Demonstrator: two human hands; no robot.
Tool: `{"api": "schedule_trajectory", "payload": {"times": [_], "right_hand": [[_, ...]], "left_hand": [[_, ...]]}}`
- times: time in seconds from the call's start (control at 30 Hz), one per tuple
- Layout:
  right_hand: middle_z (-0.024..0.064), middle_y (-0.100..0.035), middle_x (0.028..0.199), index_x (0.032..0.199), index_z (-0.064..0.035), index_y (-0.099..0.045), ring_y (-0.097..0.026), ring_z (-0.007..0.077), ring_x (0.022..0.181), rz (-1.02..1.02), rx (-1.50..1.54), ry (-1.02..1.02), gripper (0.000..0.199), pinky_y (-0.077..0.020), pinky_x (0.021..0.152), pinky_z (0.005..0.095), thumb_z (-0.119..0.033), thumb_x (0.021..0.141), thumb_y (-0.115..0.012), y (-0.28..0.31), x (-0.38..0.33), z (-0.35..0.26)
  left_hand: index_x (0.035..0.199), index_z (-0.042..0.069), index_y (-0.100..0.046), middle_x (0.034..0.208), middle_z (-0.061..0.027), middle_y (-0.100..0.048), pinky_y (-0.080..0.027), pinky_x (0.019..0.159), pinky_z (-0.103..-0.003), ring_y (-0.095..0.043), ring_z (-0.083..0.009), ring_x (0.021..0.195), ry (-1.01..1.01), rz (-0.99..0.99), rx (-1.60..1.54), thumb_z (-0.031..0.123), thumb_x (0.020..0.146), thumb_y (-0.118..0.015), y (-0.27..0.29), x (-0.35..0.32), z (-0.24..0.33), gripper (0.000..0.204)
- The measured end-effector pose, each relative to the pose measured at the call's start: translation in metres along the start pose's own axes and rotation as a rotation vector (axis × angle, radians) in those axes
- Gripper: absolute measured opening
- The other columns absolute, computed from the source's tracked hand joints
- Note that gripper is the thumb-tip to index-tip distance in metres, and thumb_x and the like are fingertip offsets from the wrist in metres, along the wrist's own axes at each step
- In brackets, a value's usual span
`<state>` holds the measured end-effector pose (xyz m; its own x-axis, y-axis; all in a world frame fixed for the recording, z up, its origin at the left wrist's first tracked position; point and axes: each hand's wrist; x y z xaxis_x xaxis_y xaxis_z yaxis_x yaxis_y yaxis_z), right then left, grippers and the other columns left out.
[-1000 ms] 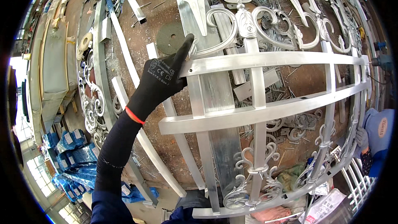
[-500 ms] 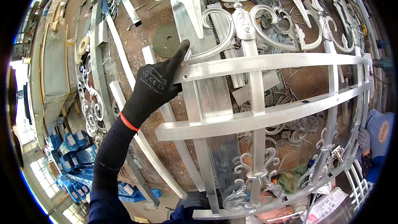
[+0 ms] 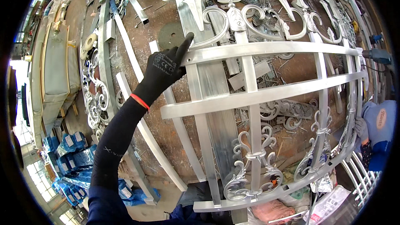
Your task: The person uses a power drill to fasten screws into a white ornate metal gate frame. They align metal bars and decorative pieces, then secure them with the drill. A coworker is visible nearby.
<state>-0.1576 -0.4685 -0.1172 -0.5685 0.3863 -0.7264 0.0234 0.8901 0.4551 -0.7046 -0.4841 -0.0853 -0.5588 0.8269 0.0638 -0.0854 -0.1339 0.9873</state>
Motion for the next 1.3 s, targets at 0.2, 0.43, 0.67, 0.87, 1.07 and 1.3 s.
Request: {"api": "schedule_trajectory", "payload": {"times": [0.2, 0.43, 0.67, 0.87, 1.07, 1.3], "right_hand": [[0.0216, -0.063, 0.092, 0.106, 0.0045, -0.058, -0.061, 0.0367, 0.084, 0.03, 0.01, 0.033, 0.046, -0.0479, 0.075, 0.0467, -0.032, 0.081, -0.069, -0.005, -0.016, 0.008], [0.022, -0.063, 0.093, 0.107, 0.0048, -0.058, -0.061, 0.0369, 0.084, 0.041, 0.001, 0.106, 0.047, -0.0478, 0.076, 0.0468, -0.033, 0.082, -0.069, -0.017, -0.046, 0.028], [0.0229, -0.059, 0.109, 0.115, 0.0054, -0.052, -0.056, 0.0343, 0.104, -0.045, 0.281, 0.045, 0.047, -0.0426, 0.09, 0.0413, -0.025, 0.083, -0.069, -0.045, -0.056, 0.066], [0.0031, -0.058, 0.072, 0.1, -0.0005, -0.055, -0.052, 0.0078, 0.057, 0.132, 0.258, 0.367, 0.022, -0.0425, 0.05, 0.0269, -0.014, 0.086, -0.066, -0.056, -0.045, 0.079], [0.0082, -0.061, 0.074, 0.102, 0.0007, -0.055, -0.058, 0.0194, 0.062, 0.076, -0.113, 0.287, 0.038, -0.047, 0.057, 0.0337, -0.03, 0.083, -0.067, -0.025, -0.052, 0.064], [0.0067, -0.062, 0.096, 0.096, -0.0104, -0.062, -0.062, 0.0255, 0.086, 0.013, -1.0, 1.042, 0.02, -0.0515, 0.066, 0.0391, -0.023, 0.081, -0.065, 0.042, -0.123, -0.088]], "left_hand": [[0.148, 0.024, -0.017, 0.105, -0.017, -0.064, -0.053, 0.076, -0.045, -0.063, -0.0378, 0.092, 0.039, -0.086, -0.114, 0.019, 0.068, -0.074, 0.002, 0.007, -0.004, 0.098], [0.145, 0.019, -0.027, 0.099, -0.014, -0.065, -0.052, 0.067, -0.044, -0.065, -0.032, 0.085, -0.008, 0.155, -0.03, 0.036, 0.076, -0.067, -0.011, -0.005, -0.005, 0.082], [0.139, 0.011, -0.038, 0.121, -0.016, -0.05, -0.034, 0.099, -0.049, -0.046, -0.0329, 0.117, 0.181, 0.357, 0.266, 0.016, 0.076, -0.058, -0.024, -0.015, 0.028, 0.065], [0.134, 0.005, -0.04, 0.125, -0.021, -0.048, -0.034, 0.102, -0.05, -0.042, -0.041, 0.121, 0.33, 0.564, -0.396, 0.014, 0.077, -0.059, -0.004, -0.197, 0.099, 0.061], [0.125, 0.003, -0.05, 0.116, -0.0202, -0.054, -0.04, 0.096, -0.046, -0.05, -0.0387, 0.112, 0.497, 0.494, -0.629, 0.009, 0.08, -0.059, -0.009, -0.421, 0.168, 0.047], [0.121, 0.005, -0.052, 0.11, -0.0174, -0.058, -0.042, 0.092, -0.046, -0.053, -0.0352, 0.109, 0.556, 0.29, -0.605, 0.013, 0.08, -0.06, -0.023, -0.502, 0.166, 0.043]]}}
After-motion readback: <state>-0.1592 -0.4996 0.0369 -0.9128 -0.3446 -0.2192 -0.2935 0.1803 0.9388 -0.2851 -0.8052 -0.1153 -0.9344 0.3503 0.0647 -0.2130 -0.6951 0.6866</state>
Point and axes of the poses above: each hand's wrist, its own x-axis towards the middle knuckle, its own y-axis out of the back of the hand, z = x × y
